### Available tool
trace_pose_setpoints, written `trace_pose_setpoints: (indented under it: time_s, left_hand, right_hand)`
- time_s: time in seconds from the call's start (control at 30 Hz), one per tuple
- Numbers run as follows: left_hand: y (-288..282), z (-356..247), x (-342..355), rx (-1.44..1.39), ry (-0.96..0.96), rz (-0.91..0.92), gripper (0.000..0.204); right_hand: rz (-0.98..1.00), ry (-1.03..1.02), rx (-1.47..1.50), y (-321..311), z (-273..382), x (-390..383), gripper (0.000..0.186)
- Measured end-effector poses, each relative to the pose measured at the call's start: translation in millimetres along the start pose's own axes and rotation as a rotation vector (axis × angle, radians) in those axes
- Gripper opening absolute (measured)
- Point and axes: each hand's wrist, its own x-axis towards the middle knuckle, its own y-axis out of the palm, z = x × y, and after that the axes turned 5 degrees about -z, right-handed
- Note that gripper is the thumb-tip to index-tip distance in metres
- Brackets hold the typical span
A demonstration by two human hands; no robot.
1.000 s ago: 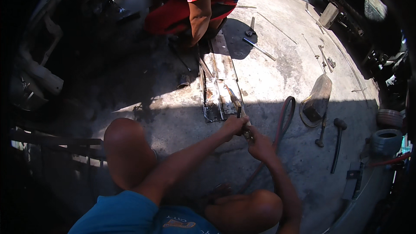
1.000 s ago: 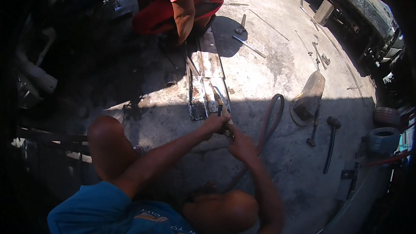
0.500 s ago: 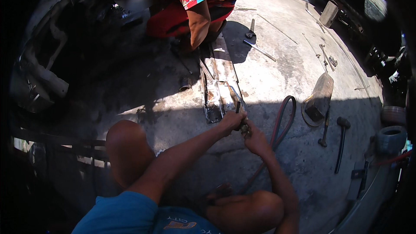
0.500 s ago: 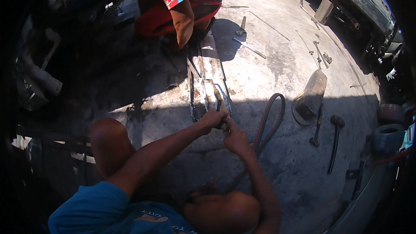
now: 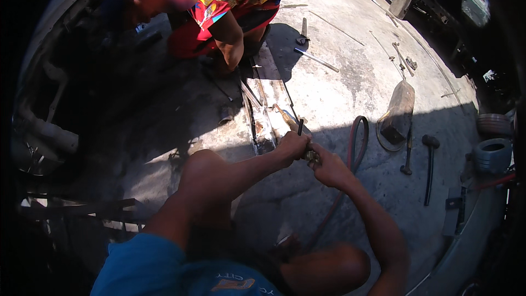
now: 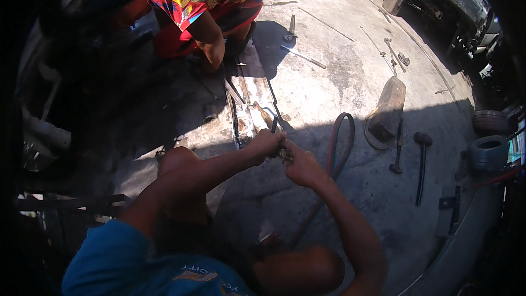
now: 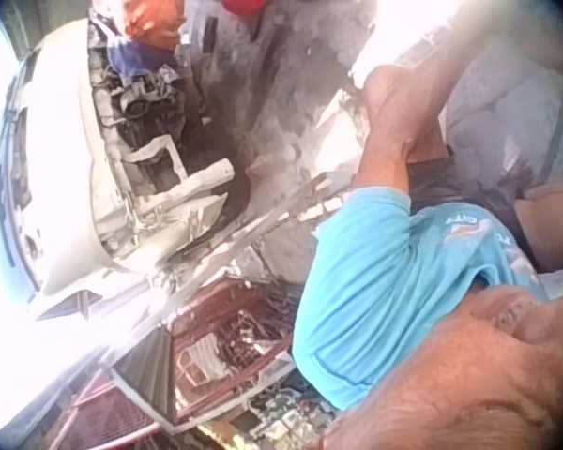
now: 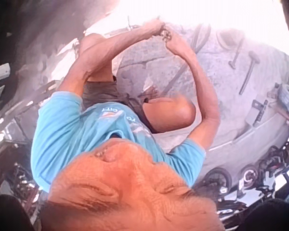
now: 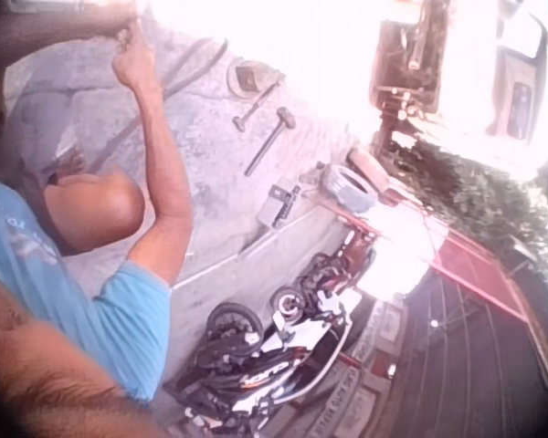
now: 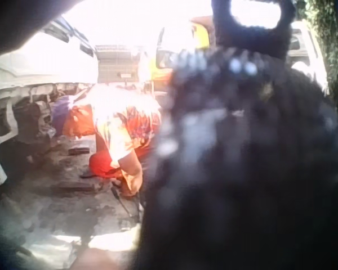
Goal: The person uses a handheld welding torch to heat and weld a metal frame on the ground. A second person assists by holding and adjusting the metal piece with a hammer and other tools. The welder moves the torch along the seam while the assistant repositions the workpiece as needed.
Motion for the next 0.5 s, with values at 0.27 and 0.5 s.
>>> trace_pose_setpoints:
  time_s: [0.27,0.5]
  left_hand:
    - [-9,-2,2,-0.003,0.025,0.087,0.045]
    - [-14,5,7,-0.046,0.102,0.148,0.041]
  right_hand:
    - [0.029,0.03,-0.077,3,-1,13,0.052]
    - [0.004,0.093,-0.062,1,18,6,0.052]
